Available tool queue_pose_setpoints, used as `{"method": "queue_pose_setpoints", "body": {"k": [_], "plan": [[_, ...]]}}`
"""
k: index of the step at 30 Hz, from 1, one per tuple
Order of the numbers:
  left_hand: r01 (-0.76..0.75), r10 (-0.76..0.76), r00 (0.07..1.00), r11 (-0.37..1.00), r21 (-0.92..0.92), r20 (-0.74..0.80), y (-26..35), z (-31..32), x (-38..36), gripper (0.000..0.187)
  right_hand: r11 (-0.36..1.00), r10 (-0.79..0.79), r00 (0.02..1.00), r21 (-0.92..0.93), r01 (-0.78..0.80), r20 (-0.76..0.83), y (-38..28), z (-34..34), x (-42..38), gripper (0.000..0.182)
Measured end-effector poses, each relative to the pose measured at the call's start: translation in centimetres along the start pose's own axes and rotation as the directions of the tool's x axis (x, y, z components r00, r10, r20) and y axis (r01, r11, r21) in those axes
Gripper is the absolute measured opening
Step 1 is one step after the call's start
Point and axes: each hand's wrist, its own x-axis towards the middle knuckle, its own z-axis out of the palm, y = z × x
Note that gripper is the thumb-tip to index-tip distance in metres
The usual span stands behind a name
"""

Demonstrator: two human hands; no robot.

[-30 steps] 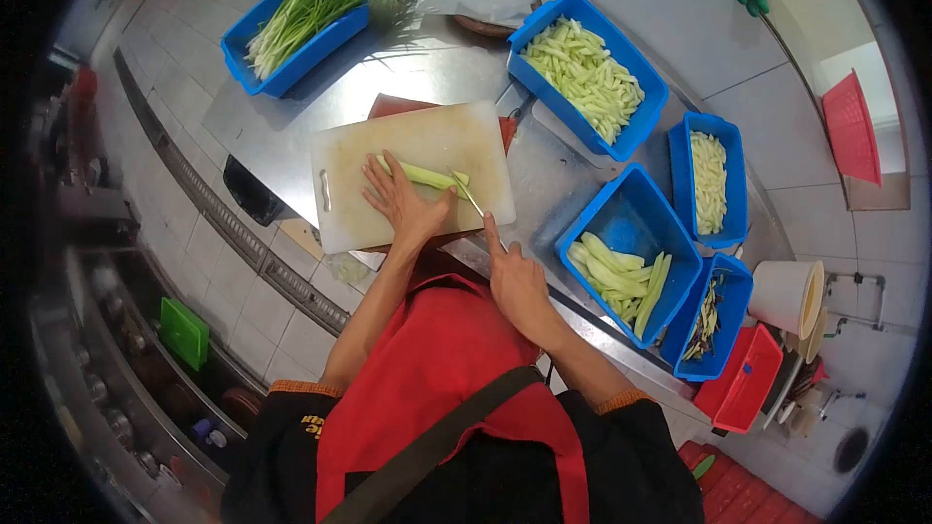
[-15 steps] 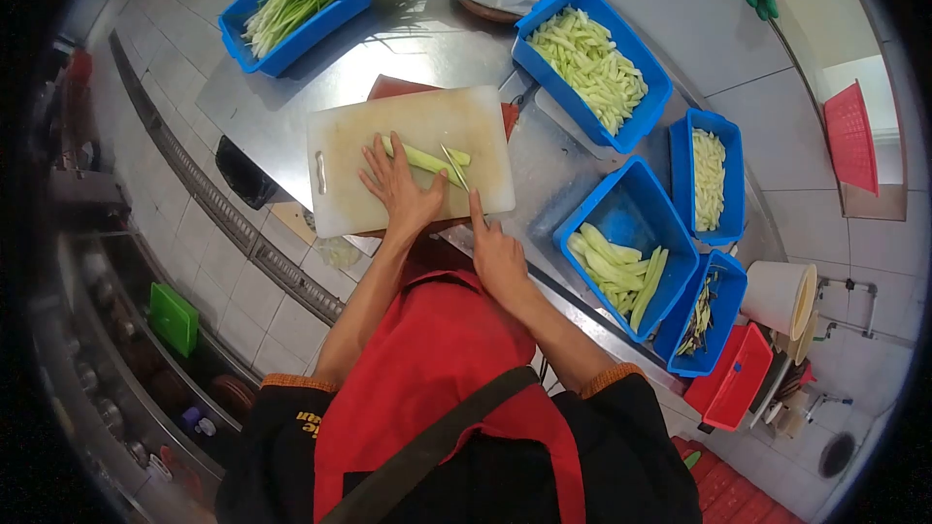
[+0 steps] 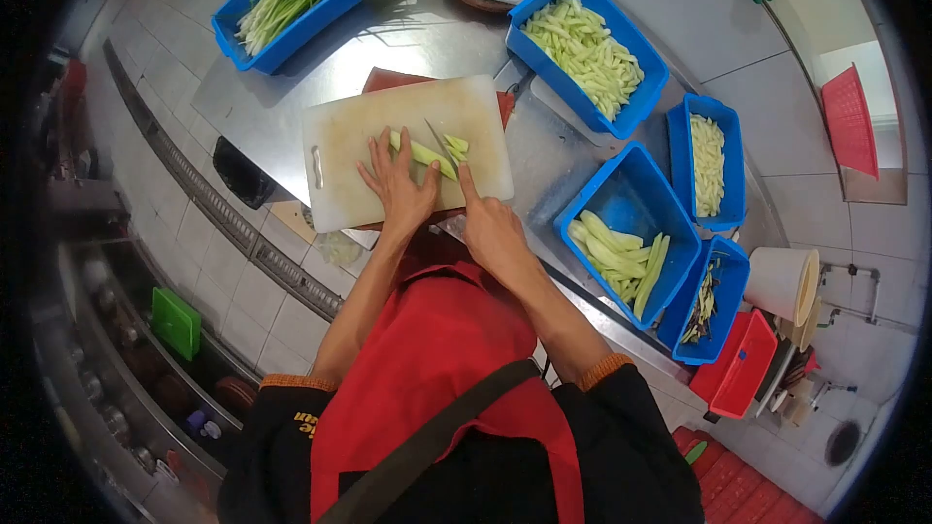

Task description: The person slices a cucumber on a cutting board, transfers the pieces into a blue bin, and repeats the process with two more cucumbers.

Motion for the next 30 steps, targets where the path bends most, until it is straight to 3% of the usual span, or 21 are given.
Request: {"method": "queue_pose_setpoints", "body": {"k": [4,6,9,12,16,18,22,24,28,30], "plan": [[-0.047,0.047,0.999,0.998,0.029,-0.006,-0.2,0.2,-0.1,0.072,0.992,0.115,0.989,-0.064,-0.11,0.089,-1.0,1.5,-3.2,0.09],[-0.067,0.067,0.998,0.997,0.038,-0.012,-0.2,0.1,0.0,0.068,0.985,0.071,0.996,-0.152,-0.079,-0.059,0.2,4.8,-3.0,0.084],[-0.101,0.102,0.995,0.993,0.053,-0.011,-0.1,0.1,0.4,0.06,0.992,0.007,0.993,-0.122,-0.022,-0.12,0.1,3.7,-0.9,0.084],[-0.109,0.11,0.994,0.991,0.075,-0.01,-0.3,0.0,-0.1,0.054,0.999,-0.038,0.997,-0.037,0.036,-0.074,-1.0,0.9,-0.3,0.087],[-0.116,0.118,0.993,0.99,0.085,-0.023,-0.3,0.0,-0.1,0.049,0.999,0.027,1.0,-0.034,-0.027,-0.002,-1.8,2.5,-2.8,0.085],[-0.113,0.115,0.993,0.99,0.081,-0.019,-0.4,0.0,0.1,0.049,0.987,0.047,0.996,-0.149,-0.058,-0.077,-1.0,5.1,-2.4,0.083],[-0.112,0.113,0.993,0.994,0.016,-0.043,-0.4,-0.3,0.0,0.049,0.999,0.025,0.997,-0.026,-0.027,-0.078,-1.6,1.3,0.2,0.082],[-0.108,0.109,0.994,0.994,0.028,-0.021,-0.7,-1.1,0.7,0.048,0.997,0.057,0.997,0.052,-0.06,0.054,-2.8,-0.8,0.7,0.082],[-0.148,0.149,0.989,0.988,0.034,-0.026,-1.9,-1.6,1.0,0.044,0.999,0.039,0.996,0.023,-0.041,0.075,-3.6,-2.0,-0.5,0.082],[-0.159,0.16,0.987,0.987,0.028,-0.028,-2.0,-1.9,0.9,0.043,0.991,0.131,0.982,0.016,-0.134,0.137,-4.6,-2.3,-1.4,0.082]]}}
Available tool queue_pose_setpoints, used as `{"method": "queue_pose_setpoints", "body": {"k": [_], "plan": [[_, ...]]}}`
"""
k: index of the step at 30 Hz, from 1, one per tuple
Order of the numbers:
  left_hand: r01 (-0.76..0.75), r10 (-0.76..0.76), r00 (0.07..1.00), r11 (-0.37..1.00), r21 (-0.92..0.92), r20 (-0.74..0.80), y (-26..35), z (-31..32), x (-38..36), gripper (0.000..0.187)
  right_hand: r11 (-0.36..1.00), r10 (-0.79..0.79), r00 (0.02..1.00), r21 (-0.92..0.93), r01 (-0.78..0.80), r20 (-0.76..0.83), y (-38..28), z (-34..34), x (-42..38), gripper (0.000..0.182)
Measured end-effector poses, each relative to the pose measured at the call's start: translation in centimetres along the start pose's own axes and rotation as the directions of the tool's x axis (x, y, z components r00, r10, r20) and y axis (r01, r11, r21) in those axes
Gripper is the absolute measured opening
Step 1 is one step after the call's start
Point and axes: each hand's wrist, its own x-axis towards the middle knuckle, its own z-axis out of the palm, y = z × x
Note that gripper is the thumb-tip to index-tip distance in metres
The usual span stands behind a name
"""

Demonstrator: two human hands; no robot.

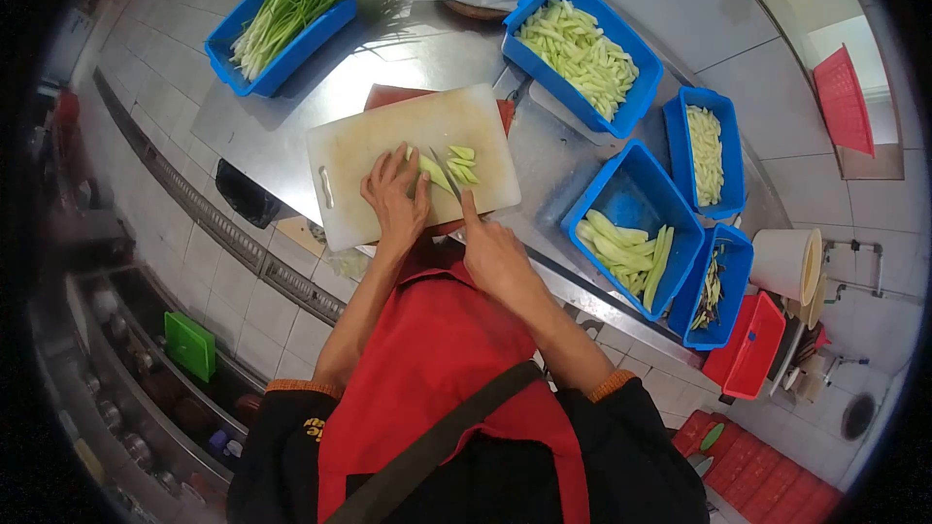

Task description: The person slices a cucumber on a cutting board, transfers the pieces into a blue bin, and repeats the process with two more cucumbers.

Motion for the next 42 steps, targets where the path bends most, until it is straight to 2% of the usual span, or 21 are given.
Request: {"method": "queue_pose_setpoints", "body": {"k": [7,9,13,15,19,21,24,27,28,29,31,32,34,38,40,42], "plan": [[0.032,-0.034,0.999,0.998,-0.06,-0.024,0.2,-0.3,0.5,0.042,0.999,0.042,0.999,-0.015,-0.042,-0.013,-0.9,1.6,-2.6,0.089],[0.038,-0.04,0.999,0.997,-0.06,-0.028,0.2,0.0,0.5,0.043,0.996,0.076,0.995,-0.032,-0.078,-0.058,-0.8,2.5,-2.7,0.09],[0.062,-0.064,0.997,0.995,-0.081,-0.029,0.1,0.1,0.5,0.042,0.993,0.116,0.991,-0.004,-0.117,-0.065,1.0,6.0,-1.7,0.089],[0.072,-0.073,0.997,0.994,-0.083,-0.006,-0.1,0.0,0.6,0.043,0.996,0.067,0.977,-0.038,-0.076,-0.201,2.3,8.7,0.1,0.087],[0.031,-0.029,0.999,0.996,-0.079,0.025,-0.2,-0.4,0.8,0.044,1.0,0.023,0.971,0.021,-0.019,-0.238,0.7,4.5,2.2,0.085],[0.015,-0.012,1.0,0.997,-0.078,0.027,-0.2,-0.4,0.8,0.044,1.0,-0.006,0.982,0.02,0.01,-0.189,-0.9,2.0,2.0,0.084],[-0.013,0.016,0.999,0.997,-0.07,0.032,0.1,-0.8,0.6,0.041,0.998,0.061,0.984,0.015,-0.059,-0.168,-1.2,3.7,0.2,0.087],[-0.031,0.032,0.999,0.997,-0.065,0.014,0.0,-0.8,0.7,0.038,0.991,0.1,0.962,-0.063,-0.119,-0.253,0.5,9.0,0.1,0.089],[-0.039,0.04,0.999,0.997,-0.067,0.015,0.0,-0.6,0.8,0.036,0.99,0.108,0.965,-0.065,-0.126,-0.238,1.3,10.2,1.1,0.09],[-0.044,0.045,0.999,0.997,-0.07,0.018,-0.1,-0.6,0.8,0.036,0.989,0.113,0.964,-0.062,-0.131,-0.242,1.1,9.8,1.5,0.09],[-0.062,0.062,0.998,0.997,-0.04,0.009,-0.2,-0.5,0.7,0.033,0.999,-0.026,0.95,-0.028,0.018,-0.31,0.5,7.6,2.7,0.087],[-0.062,0.063,0.998,0.997,-0.044,0.018,-0.1,-0.5,0.2,0.033,1.0,-0.016,0.952,-0.025,0.009,-0.307,-0.3,6.0,2.6,0.087],[-0.065,0.064,0.998,0.997,-0.05,-0.002,-0.4,-0.3,0.7,0.031,0.998,0.06,0.988,0.012,-0.059,-0.139,-2.2,2.9,3.1,0.087],[-0.06,0.06,0.998,0.997,-0.057,-0.005,-0.3,-0.3,0.9,0.029,0.998,0.057,0.98,0.029,-0.052,-0.193,-1.8,6.7,1.7,0.086],[-0.071,0.07,0.997,0.997,-0.04,-0.008,-0.3,-0.4,0.7,0.029,0.994,0.059,0.953,-0.071,-0.083,-0.296,-0.6,10.5,2.5,0.085],[-0.079,0.079,0.997,0.996,-0.041,-0.004,-0.3,-0.5,0.8,0.029,0.996,0.05,0.961,-0.063,-0.07,-0.272,-0.7,8.8,3.5,0.084]]}}
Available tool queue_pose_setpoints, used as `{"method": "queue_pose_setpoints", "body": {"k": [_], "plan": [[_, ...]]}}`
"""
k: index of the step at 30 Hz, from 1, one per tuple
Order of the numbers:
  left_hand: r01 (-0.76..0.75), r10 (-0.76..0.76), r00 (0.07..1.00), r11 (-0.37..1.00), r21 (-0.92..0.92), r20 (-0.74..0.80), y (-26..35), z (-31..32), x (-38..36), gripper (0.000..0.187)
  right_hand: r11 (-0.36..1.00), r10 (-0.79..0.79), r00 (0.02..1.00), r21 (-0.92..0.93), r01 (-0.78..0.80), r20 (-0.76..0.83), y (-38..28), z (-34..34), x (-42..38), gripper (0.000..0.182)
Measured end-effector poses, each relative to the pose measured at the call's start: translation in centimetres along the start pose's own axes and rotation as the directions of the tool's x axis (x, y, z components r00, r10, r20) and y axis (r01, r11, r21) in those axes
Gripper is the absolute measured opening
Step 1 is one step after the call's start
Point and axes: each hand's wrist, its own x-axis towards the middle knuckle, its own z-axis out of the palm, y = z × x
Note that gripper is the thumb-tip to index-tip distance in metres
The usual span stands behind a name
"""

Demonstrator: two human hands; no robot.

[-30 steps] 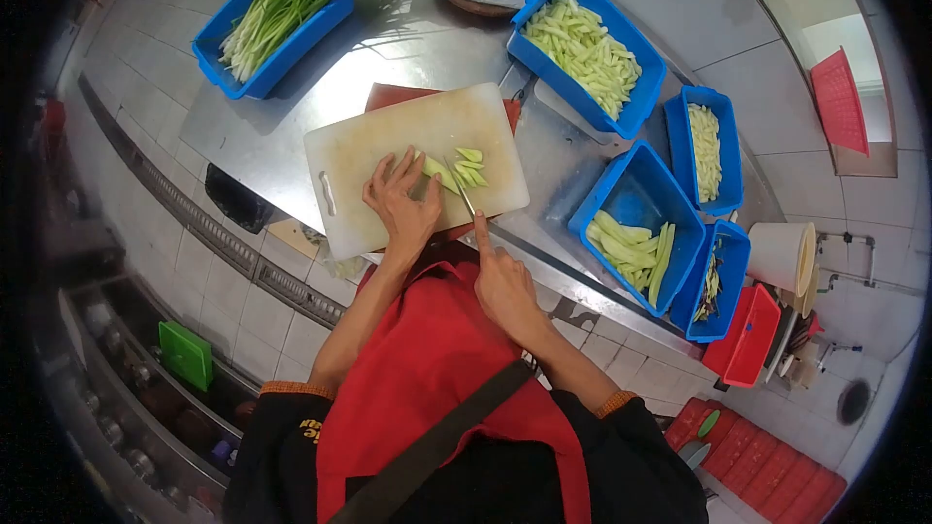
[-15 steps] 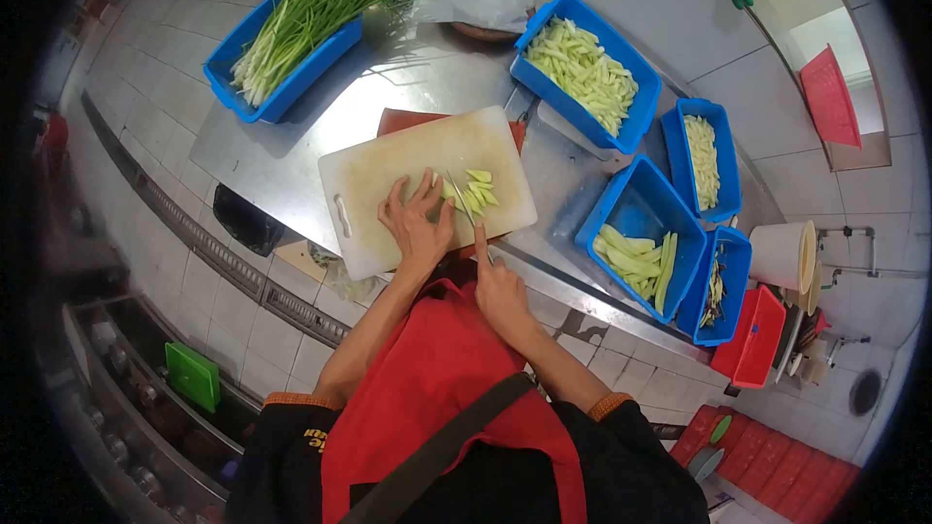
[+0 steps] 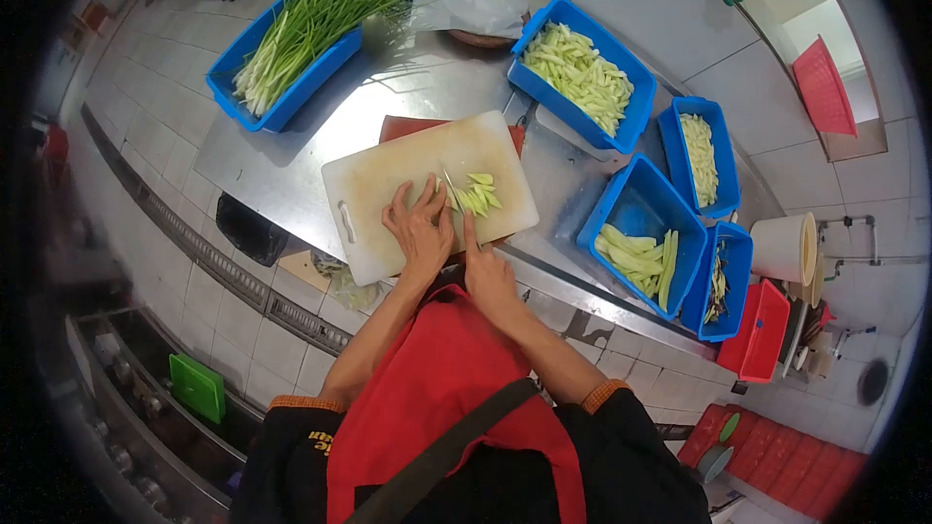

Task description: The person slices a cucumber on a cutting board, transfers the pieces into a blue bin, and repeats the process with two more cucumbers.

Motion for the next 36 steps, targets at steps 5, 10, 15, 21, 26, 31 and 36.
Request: {"method": "queue_pose_setpoints", "body": {"k": [5,10,15,21,26,31,36], "plan": [[-0.008,0.008,1.0,1.0,0.009,0.012,0.0,0.1,-0.1,0.031,0.99,-0.061,0.992,0.135,0.045,0.11,-1.5,-6.0,1.7,0.086],[0.042,-0.042,0.999,0.998,-0.042,-0.01,0.0,0.2,0.0,0.032,0.989,-0.019,0.997,0.149,0.008,0.071,-2.0,-3.9,-1.0,0.085],[-0.039,0.039,0.999,0.999,-0.015,0.004,0.0,-0.4,0.3,0.04,0.999,0.007,0.999,-0.033,-0.005,0.049,-0.7,-1.3,1.0,0.085],[-0.056,0.056,0.998,0.998,-0.01,0.012,-0.1,-0.1,-0.3,0.052,0.994,-0.035,0.99,0.11,0.02,0.137,-2.1,-7.7,1.5,0.08],[-0.061,0.061,0.998,0.998,-0.004,0.0,-0.3,0.1,-0.3,0.05,0.992,-0.047,0.988,0.119,0.029,0.145,-2.2,-7.2,0.0,0.078],[-0.041,0.042,0.999,0.999,-0.002,0.008,-0.2,0.3,-0.1,0.039,0.991,-0.028,0.995,0.131,0.016,0.093,-1.8,-4.8,-1.0,0.088],[-0.038,0.038,0.999,0.999,-0.009,0.011,0.0,-0.1,0.1,0.034,0.997,0.012,0.998,0.078,-0.017,0.063,-1.7,-1.3,-0.6,0.091]]}}
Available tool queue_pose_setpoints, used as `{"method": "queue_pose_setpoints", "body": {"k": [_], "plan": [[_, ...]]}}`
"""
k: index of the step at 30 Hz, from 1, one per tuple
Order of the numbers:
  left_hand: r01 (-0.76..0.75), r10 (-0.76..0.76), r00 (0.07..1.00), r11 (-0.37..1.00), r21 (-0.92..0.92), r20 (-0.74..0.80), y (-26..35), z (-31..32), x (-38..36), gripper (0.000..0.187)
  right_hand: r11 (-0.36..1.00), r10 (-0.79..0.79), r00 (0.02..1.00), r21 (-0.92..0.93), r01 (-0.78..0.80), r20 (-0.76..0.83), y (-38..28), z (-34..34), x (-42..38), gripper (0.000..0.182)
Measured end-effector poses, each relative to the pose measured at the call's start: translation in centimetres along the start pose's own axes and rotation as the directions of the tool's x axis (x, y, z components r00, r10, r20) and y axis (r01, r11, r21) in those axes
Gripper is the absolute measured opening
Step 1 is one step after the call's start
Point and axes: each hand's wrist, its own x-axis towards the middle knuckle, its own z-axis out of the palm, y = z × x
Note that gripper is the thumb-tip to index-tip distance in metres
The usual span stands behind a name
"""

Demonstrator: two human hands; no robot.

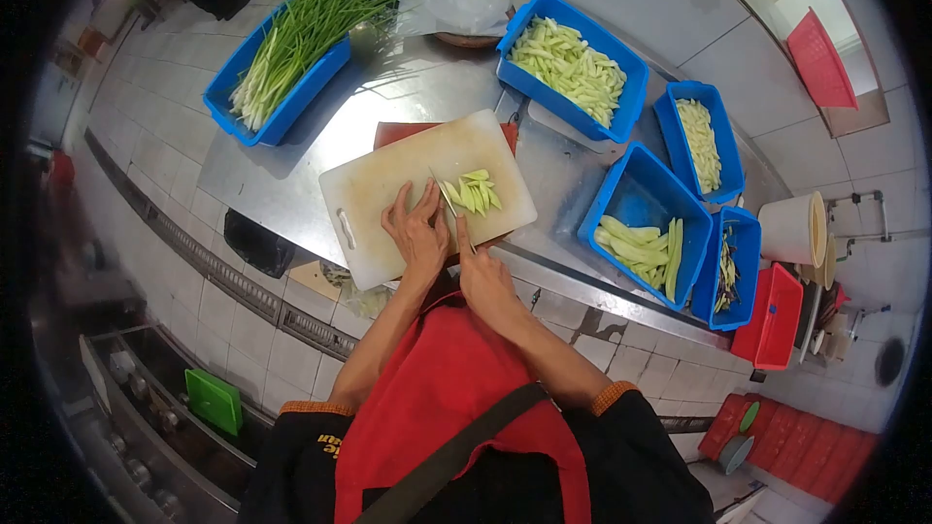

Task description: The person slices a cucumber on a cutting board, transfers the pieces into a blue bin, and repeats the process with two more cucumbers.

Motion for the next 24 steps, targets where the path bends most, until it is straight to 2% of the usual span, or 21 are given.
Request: {"method": "queue_pose_setpoints", "body": {"k": [2,5,7,8,10,11,13,14,16,17,19,20,24], "plan": [[-0.006,0.006,1.0,1.0,0.003,0.004,0.3,0.1,-0.2,0.033,1.0,-0.006,0.999,-0.027,0.005,-0.052,1.3,1.8,0.3,0.092],[-0.024,0.024,1.0,1.0,0.002,-0.013,0.0,0.1,-0.2,0.033,0.995,-0.052,0.99,0.081,0.063,-0.134,2.6,1.8,-0.3,0.089],[0.024,-0.024,1.0,1.0,-0.006,-0.004,0.1,0.5,0.0,0.034,0.981,0.068,0.993,0.176,-0.085,0.097,3.7,-1.0,-2.2,0.075],[0.025,-0.025,1.0,1.0,-0.004,-0.001,-0.1,0.6,-0.3,0.034,0.98,0.069,0.993,0.179,-0.086,0.1,4.9,-2.2,-3.4,0.075],[-0.004,0.004,1.0,1.0,0.015,0.027,-0.6,0.6,0.2,0.037,0.92,-0.104,0.993,0.374,0.115,-0.052,7.5,-4.4,-5.4,0.063],[-0.013,0.012,1.0,1.0,0.023,0.027,-0.4,0.3,0.8,0.037,0.916,-0.105,0.993,0.382,0.12,-0.059,7.5,-6.0,-6.0,0.063],[-0.265,0.271,0.961,0.959,-0.103,0.048,0.8,-0.6,1.6,0.041,0.893,0.04,0.999,0.448,-0.037,0.003,7.1,-9.6,-7.5,0.057],[-0.27,0.276,0.96,0.958,-0.097,0.053,1.4,-0.7,2.0,0.041,0.889,0.039,0.999,0.456,-0.036,0.002,7.2,-10.7,-8.0,0.057],[-0.421,0.428,0.853,0.903,-0.091,0.298,2.5,-0.5,2.9,0.038,0.858,0.205,0.978,0.476,-0.194,0.029,7.7,-12.1,-8.3,0.058],[-0.425,0.429,0.851,0.901,-0.081,0.302,2.6,-0.2,3.0,0.038,0.855,0.199,0.98,0.484,-0.188,0.028,8.4,-12.2,-8.6,0.058],[-0.417,0.412,0.87,0.908,-0.041,0.27,2.7,0.8,3.4,0.032,0.857,0.152,0.98,0.51,-0.067,-0.125,10.1,-12.3,-9.3,0.059],[-0.42,0.413,0.869,0.907,-0.035,0.273,3.0,0.7,3.6,0.032,0.883,0.149,0.975,0.467,-0.057,-0.163,11.0,-12.4,-9.7,0.06],[-0.389,0.372,0.9,0.92,0.038,0.227,4.4,0.5,4.1,0.024,0.858,0.221,0.971,0.491,-0.15,-0.09,13.4,-14.4,-11.1,0.06]]}}
